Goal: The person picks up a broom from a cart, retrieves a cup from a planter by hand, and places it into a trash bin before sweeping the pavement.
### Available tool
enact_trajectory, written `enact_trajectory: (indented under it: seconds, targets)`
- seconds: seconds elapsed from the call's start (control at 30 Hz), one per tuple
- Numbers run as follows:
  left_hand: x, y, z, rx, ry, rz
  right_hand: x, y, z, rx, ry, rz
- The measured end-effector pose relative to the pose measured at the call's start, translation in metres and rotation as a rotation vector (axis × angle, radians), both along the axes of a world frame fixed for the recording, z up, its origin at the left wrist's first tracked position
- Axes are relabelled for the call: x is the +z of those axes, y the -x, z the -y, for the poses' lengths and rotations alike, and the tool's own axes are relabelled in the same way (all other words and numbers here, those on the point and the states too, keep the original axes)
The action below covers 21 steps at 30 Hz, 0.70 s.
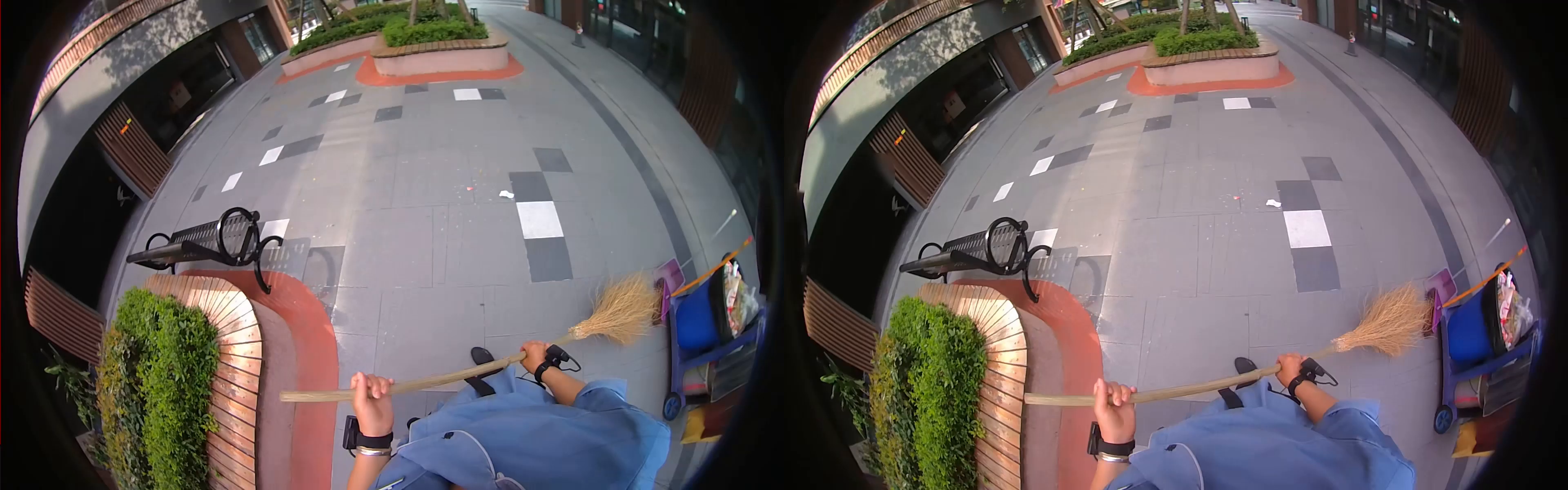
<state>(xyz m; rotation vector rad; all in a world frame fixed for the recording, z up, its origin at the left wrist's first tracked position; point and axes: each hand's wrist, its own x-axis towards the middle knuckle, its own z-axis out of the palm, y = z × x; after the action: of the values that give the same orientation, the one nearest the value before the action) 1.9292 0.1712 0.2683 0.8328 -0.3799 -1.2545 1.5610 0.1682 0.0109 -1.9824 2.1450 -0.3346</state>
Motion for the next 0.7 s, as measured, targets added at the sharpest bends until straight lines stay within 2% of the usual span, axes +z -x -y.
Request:
enact_trajectory:
  seconds: [0.07,0.13,0.3,0.37,0.43,0.5,0.6,0.67,0.7]
  targets:
    - [-0.01,0.049,0.028,-0.153,-0.026,0.045,-0.048,0.043,-0.007,-0.173,-0.216,-0.088]
    - [-0.004,0.078,0.053,-0.17,-0.034,0.1,-0.044,0.056,0.005,-0.196,-0.226,-0.043]
    - [0.017,0.062,0.11,0.064,-0.022,-0.058,0.013,0.045,0.12,0.01,-0.263,0.143]
    - [0.038,0.071,0.118,0.115,0.041,0.076,0.007,0.037,0.175,0.11,-0.291,0.148]
    - [0.071,0.094,0.123,0.262,-0.061,0.062,0.014,0.024,0.228,0.269,-0.284,0.082]
    - [0.072,0.094,0.126,0.261,-0.003,0.09,0.011,0.007,0.28,0.363,-0.304,0.023]
    - [0.064,0.097,0.137,0.342,-0.042,0.144,0.02,-0.016,0.35,0.404,-0.137,0.074]
    - [0.062,0.088,0.147,0.454,0.014,0.138,0.032,-0.038,0.388,0.421,-0.005,0.096]
    - [0.067,0.072,0.15,0.428,0.058,0.16,0.048,-0.054,0.4,0.447,0.05,0.092]
